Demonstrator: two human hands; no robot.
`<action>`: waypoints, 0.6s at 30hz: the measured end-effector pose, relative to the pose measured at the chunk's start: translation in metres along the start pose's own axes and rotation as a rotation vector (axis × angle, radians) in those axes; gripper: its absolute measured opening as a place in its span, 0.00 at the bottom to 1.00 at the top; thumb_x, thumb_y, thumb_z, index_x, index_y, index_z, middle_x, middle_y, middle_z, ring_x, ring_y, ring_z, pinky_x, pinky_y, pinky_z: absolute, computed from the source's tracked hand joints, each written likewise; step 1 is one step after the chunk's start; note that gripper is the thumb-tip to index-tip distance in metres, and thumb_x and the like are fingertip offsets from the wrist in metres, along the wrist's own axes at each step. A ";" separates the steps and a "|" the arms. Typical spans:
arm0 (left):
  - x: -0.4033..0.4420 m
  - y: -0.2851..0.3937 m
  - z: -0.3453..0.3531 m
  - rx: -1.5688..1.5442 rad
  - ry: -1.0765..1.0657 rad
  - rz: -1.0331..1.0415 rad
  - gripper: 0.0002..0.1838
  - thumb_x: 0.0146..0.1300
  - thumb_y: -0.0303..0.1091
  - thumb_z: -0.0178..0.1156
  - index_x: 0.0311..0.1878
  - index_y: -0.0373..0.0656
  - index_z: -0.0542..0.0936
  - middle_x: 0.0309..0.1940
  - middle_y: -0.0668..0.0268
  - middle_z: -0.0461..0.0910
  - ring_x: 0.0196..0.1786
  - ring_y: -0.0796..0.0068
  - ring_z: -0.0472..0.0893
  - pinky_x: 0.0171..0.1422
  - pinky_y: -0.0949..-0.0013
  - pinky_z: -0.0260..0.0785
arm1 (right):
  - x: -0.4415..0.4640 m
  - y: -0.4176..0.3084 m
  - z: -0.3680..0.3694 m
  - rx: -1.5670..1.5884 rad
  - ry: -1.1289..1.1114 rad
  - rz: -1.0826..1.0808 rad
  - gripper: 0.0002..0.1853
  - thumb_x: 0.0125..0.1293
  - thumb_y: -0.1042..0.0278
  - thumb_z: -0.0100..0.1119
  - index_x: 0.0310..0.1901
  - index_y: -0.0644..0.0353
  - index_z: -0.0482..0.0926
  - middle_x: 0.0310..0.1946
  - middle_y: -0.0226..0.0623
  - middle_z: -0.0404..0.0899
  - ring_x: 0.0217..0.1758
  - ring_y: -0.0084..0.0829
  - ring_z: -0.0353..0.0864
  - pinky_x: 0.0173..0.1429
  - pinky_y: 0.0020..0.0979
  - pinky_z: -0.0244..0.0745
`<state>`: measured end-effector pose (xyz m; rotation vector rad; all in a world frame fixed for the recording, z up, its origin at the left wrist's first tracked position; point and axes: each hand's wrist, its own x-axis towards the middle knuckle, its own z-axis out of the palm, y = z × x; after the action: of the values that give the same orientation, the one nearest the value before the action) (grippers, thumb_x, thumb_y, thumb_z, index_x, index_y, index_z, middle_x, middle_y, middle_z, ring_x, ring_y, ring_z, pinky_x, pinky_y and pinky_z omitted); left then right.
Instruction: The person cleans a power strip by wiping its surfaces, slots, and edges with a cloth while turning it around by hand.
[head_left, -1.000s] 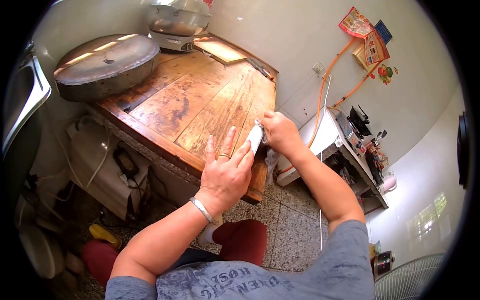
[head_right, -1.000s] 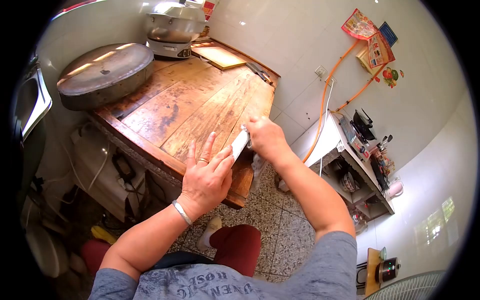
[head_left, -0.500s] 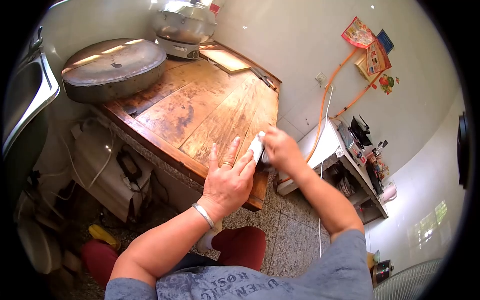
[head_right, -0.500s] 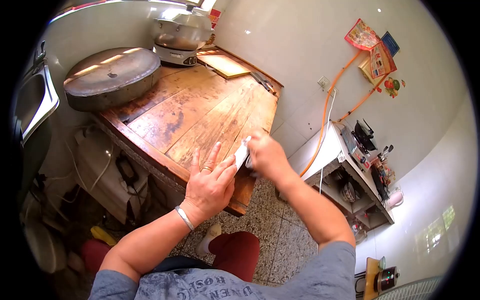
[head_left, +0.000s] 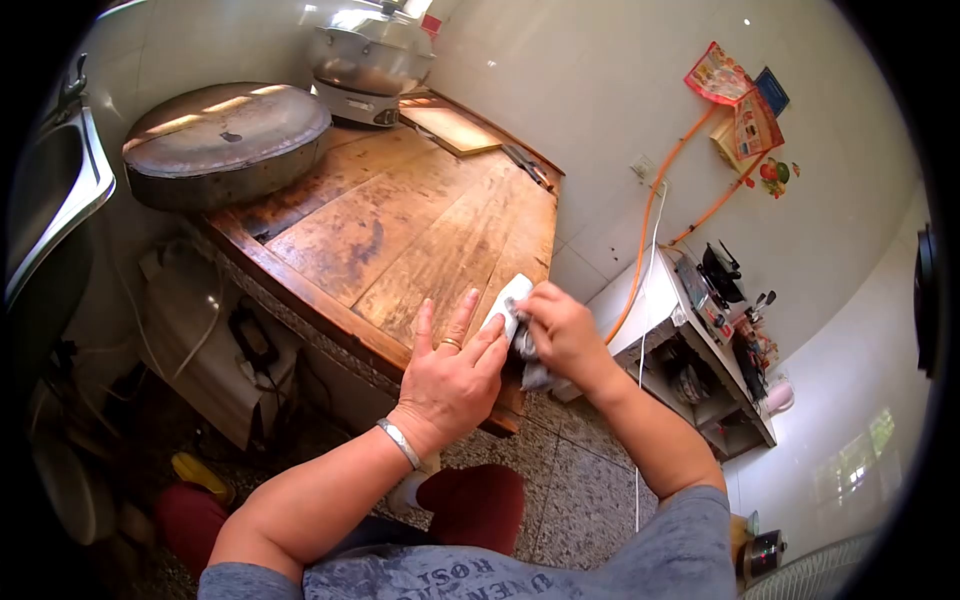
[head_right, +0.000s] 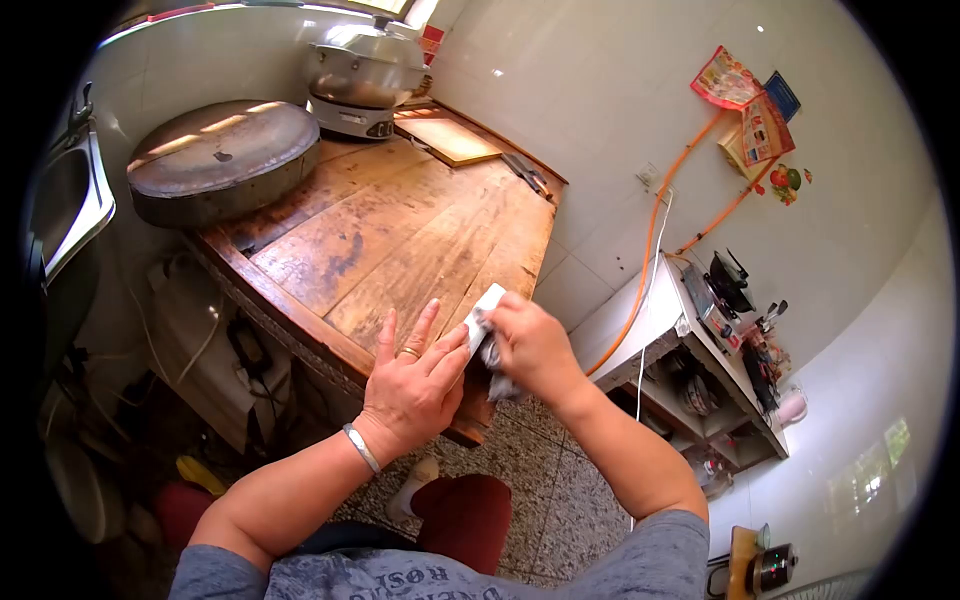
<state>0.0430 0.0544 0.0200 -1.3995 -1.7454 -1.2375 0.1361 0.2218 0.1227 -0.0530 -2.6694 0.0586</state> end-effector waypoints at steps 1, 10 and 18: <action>0.000 0.000 -0.001 -0.008 -0.015 -0.008 0.13 0.66 0.33 0.64 0.53 0.46 0.83 0.65 0.65 0.83 0.79 0.50 0.71 0.83 0.30 0.49 | 0.007 0.017 0.004 -0.082 -0.015 0.050 0.07 0.66 0.74 0.61 0.43 0.59 0.87 0.40 0.43 0.83 0.43 0.51 0.85 0.48 0.46 0.81; -0.002 0.000 -0.001 -0.014 -0.006 -0.032 0.14 0.65 0.32 0.64 0.53 0.45 0.83 0.66 0.62 0.82 0.78 0.52 0.72 0.84 0.31 0.48 | 0.007 -0.013 0.007 -0.183 0.004 -0.089 0.08 0.67 0.74 0.59 0.44 0.59 0.86 0.41 0.40 0.82 0.45 0.46 0.85 0.47 0.45 0.82; -0.002 0.001 0.003 0.043 0.027 -0.029 0.15 0.65 0.32 0.64 0.55 0.45 0.82 0.70 0.37 0.74 0.80 0.35 0.66 0.84 0.31 0.47 | 0.035 0.029 0.021 -0.286 -0.016 -0.057 0.09 0.66 0.72 0.61 0.45 0.57 0.87 0.40 0.39 0.81 0.44 0.46 0.84 0.48 0.44 0.82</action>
<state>0.0443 0.0566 0.0173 -1.3316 -1.7688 -1.2213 0.0962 0.2518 0.1181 -0.0678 -2.6728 -0.3429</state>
